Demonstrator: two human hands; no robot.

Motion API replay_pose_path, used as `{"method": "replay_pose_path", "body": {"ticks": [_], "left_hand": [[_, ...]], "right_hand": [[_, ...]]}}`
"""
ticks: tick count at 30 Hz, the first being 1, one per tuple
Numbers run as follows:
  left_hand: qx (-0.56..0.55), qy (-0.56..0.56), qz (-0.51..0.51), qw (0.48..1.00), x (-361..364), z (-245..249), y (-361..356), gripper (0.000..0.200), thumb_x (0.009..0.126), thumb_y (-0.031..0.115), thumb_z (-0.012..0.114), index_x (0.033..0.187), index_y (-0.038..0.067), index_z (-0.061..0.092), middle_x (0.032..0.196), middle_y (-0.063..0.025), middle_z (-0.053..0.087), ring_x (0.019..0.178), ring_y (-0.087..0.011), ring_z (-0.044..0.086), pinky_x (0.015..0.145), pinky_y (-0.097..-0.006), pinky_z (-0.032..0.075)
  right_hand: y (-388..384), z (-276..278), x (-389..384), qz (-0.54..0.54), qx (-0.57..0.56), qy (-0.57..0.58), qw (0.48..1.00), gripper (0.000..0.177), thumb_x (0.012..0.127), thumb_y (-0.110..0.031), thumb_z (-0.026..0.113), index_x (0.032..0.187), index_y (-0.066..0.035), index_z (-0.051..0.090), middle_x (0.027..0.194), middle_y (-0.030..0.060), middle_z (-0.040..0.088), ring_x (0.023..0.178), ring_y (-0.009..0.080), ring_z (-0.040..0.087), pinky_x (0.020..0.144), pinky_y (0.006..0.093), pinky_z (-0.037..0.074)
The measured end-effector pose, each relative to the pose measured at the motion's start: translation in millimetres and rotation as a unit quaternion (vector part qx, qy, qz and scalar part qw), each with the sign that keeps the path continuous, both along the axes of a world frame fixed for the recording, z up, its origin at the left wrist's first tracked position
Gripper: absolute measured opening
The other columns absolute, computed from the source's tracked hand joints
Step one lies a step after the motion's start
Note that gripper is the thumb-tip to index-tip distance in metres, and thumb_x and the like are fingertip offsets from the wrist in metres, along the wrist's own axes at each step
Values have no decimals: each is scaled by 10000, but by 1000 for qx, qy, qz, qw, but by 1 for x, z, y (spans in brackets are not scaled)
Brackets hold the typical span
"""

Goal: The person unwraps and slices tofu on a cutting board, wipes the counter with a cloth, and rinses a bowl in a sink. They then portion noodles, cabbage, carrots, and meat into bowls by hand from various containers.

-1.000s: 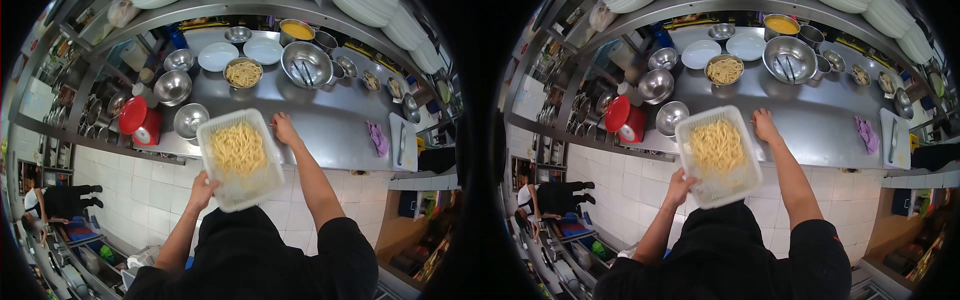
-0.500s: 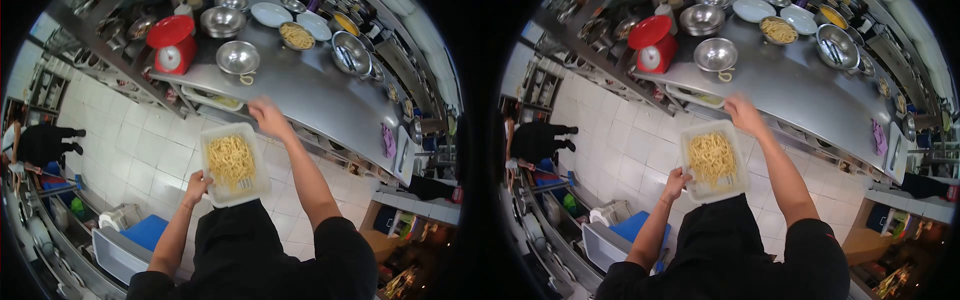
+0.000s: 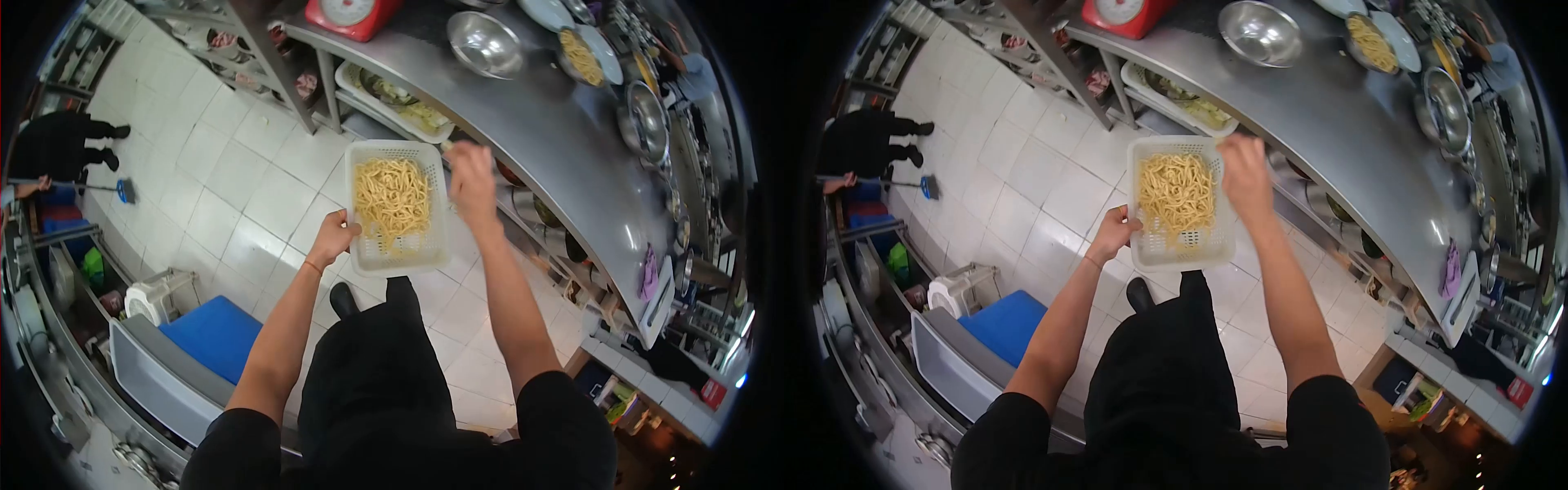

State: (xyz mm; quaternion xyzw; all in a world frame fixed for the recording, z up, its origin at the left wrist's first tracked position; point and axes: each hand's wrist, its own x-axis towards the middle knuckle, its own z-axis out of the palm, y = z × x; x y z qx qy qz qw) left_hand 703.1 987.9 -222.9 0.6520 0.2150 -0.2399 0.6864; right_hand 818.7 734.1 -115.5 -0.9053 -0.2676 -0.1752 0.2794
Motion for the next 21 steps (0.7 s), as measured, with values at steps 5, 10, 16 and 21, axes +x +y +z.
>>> {"method": "replay_pose_path", "body": {"ticks": [5,10,16,21], "left_hand": [[-16,72,19,997,-13,-72,11,215,774,34,578,975,6,649,781,-66,654,600,-149,624,494,-289,509],[84,68,32,994,42,-191,17,207,725,124,622,854,-34,656,727,-125,647,586,-195,618,516,-348,501],[297,-166,-77,937,222,-300,18,296,747,196,623,938,-24,675,904,-243,683,899,-382,661,800,-434,519],[385,-140,30,912,251,-322,-4,317,840,232,635,1003,-39,660,902,-228,687,868,-363,667,804,-429,523]], "right_hand": [[25,-92,-45,98,2,228,969,293,785,87,544,998,-51,690,1154,160,608,1045,359,559,911,384,459],[31,-122,28,-60,121,260,956,161,870,-27,591,1010,-13,669,997,146,658,823,232,648,720,302,508],[32,-145,172,-221,62,238,944,147,890,-108,621,963,19,639,869,101,655,741,151,628,639,257,484],[-6,-176,224,-143,5,287,947,133,865,-76,631,960,16,623,910,85,649,849,188,641,678,300,507]]}}
